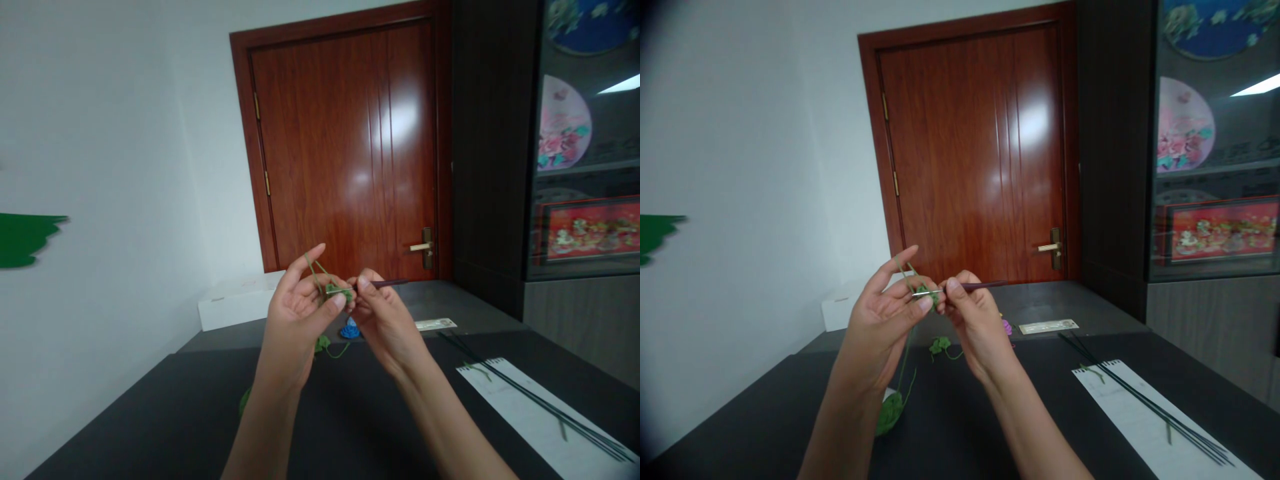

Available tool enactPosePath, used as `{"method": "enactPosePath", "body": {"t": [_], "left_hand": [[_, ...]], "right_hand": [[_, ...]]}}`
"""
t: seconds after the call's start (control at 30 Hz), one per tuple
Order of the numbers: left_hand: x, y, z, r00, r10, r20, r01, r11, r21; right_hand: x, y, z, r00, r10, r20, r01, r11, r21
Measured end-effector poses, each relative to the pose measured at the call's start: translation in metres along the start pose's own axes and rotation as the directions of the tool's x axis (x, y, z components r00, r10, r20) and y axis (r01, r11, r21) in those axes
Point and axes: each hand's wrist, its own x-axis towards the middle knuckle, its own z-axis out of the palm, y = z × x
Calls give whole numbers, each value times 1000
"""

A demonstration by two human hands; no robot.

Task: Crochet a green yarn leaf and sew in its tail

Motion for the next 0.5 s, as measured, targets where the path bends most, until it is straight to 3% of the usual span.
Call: {"method": "enactPosePath", "body": {"t": [0.3,0.5], "left_hand": [[-3,5,4,993,-47,-113,46,999,-18],[-5,5,6,995,-52,-82,53,998,18]], "right_hand": [[-6,3,0,954,-289,82,297,948,-112],[-6,2,1,943,-333,18,333,939,-81]]}}
